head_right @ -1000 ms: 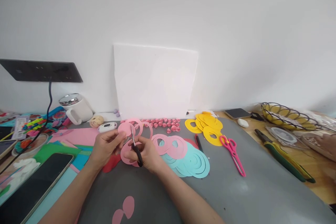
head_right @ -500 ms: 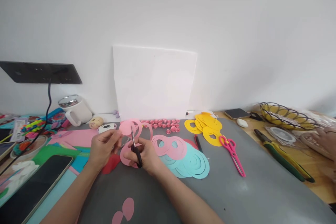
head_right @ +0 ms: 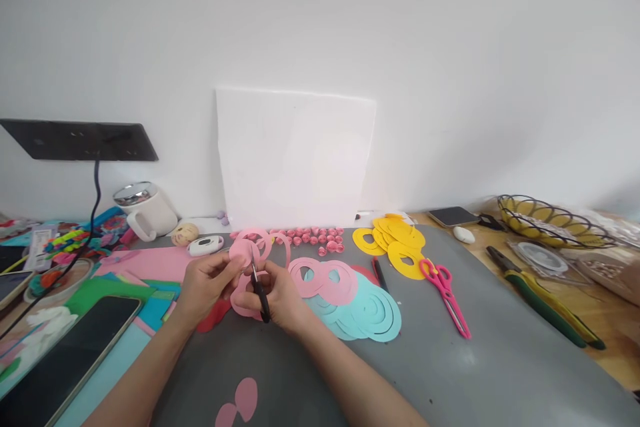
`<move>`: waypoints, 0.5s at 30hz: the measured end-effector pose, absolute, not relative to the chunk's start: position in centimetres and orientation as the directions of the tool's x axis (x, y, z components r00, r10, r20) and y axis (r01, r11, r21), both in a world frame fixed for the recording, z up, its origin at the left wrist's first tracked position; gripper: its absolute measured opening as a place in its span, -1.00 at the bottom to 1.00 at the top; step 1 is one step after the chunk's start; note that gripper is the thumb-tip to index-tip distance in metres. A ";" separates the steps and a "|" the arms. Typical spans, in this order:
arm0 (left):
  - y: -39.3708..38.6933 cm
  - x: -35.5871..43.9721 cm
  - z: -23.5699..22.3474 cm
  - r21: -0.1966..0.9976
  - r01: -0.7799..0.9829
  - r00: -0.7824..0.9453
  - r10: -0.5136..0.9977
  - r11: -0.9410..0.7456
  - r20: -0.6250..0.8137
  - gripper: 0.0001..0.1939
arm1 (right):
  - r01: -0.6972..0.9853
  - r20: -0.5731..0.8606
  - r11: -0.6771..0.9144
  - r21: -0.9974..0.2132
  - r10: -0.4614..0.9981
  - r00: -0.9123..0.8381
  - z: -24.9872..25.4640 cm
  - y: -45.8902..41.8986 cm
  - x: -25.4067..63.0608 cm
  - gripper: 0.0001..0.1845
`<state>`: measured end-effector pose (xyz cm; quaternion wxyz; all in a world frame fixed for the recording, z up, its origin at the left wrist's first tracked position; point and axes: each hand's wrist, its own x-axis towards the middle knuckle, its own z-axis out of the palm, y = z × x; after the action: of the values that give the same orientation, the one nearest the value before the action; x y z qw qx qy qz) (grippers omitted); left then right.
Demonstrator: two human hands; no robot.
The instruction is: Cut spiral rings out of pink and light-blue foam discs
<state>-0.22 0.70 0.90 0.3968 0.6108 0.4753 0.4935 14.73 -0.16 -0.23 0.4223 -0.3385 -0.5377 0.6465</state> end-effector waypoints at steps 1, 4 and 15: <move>0.7 -0.2 0.9 0.955 0.187 0.060 0.973 -0.232 0.225 -0.68 | -0.186 0.021 -0.063 -0.980 0.909 -0.417 -0.3 -0.1 14.7 -0.46; 0.7 -0.1 1.1 0.954 0.188 0.058 0.972 -0.233 0.226 -0.67 | -0.179 0.020 -0.061 -0.982 0.908 -0.419 -0.5 -0.1 14.8 -0.47; 0.8 -0.3 1.2 0.952 0.176 0.046 0.968 -0.249 0.245 -0.65 | -0.121 -0.047 -0.102 -0.987 0.918 -0.393 -0.2 -0.4 14.8 -0.49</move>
<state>-0.32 0.79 1.19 0.3919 0.6076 0.4709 0.5054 14.84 -0.35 -0.22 0.4050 -0.3735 -0.5339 0.6414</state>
